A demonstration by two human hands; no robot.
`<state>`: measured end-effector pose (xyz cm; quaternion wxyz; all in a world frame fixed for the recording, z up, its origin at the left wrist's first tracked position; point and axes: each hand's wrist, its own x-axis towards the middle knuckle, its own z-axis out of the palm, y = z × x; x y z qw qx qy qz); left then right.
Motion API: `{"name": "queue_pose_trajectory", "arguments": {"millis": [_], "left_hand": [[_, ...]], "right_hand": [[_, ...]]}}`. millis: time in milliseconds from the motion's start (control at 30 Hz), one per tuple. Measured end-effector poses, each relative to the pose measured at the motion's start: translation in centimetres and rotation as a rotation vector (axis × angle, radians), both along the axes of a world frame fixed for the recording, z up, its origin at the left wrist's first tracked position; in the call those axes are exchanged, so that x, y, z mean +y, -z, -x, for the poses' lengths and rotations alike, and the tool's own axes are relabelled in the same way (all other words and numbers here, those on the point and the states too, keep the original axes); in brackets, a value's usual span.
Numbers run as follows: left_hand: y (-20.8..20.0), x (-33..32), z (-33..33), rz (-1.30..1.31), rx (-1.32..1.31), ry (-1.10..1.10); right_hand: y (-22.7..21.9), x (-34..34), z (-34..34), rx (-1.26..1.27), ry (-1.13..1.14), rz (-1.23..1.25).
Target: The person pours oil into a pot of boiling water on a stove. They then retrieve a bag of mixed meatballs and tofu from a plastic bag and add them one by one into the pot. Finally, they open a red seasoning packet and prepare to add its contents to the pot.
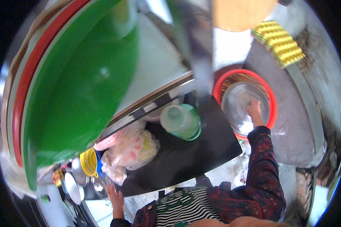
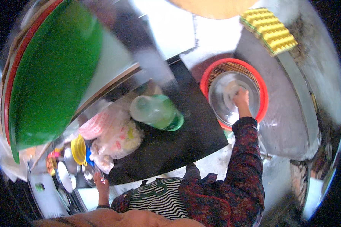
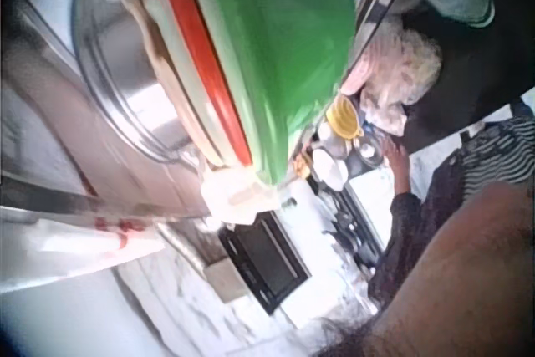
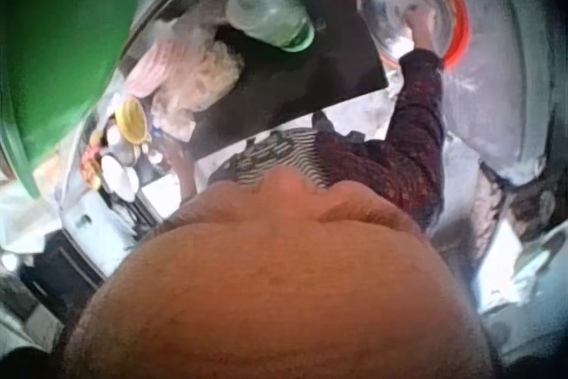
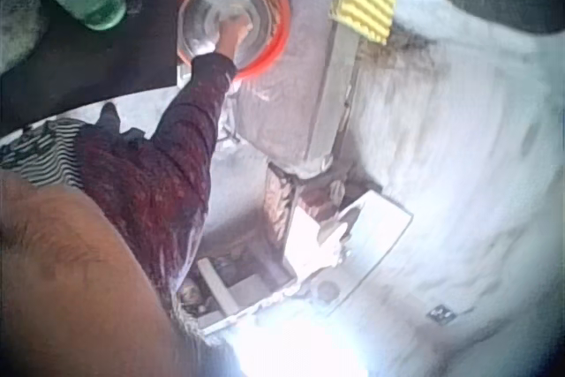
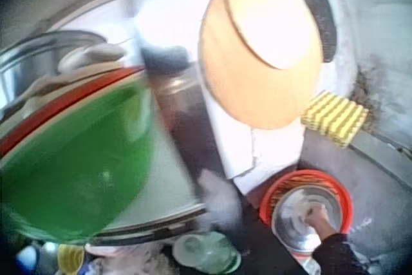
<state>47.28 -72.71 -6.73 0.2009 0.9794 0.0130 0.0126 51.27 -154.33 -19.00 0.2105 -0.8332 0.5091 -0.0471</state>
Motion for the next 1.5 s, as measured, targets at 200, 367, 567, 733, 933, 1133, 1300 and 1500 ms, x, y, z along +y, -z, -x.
{"name": "queue_pose_trajectory", "arguments": {"millis": [200,367,567,733,933,1133,1300,1500], "left_hand": [[-0.4,0.0,3.7,0.056,0.061,0.019],[-0.6,1.6,7.8,0.194,0.153,-0.038],[0.5,9.0,15.9,0.228,0.083,-0.033],[2.5,19.8,26.3,0.265,0.077,-0.1],[2.5,30.4,43.3,0.211,0.258,-0.419],[2.8,33.4,57.1,0.23,0.24,-0.749],[4.2,32.1,63.5,0.308,0.267,-0.952],[4.1,31.4,66.0,0.39,0.227,-1.203]], "right_hand": [[-2.0,-2.7,3.9,-0.063,-0.1,0.242],[-7.0,-5.1,9.0,0.02,-0.195,0.344],[-16.0,1.9,14.5,0.104,-0.328,0.407],[-23.0,18.3,17.3,0.11,-0.491,0.473],[-27.0,42.0,15.6,-0.158,-0.986,0.276],[-28.2,64.5,8.9,-0.35,-1.397,-0.118],[-29.7,83.7,5.3,-0.514,-1.765,-0.302],[-31.0,105.1,4.4,-0.463,-2.053,-0.287]]}}
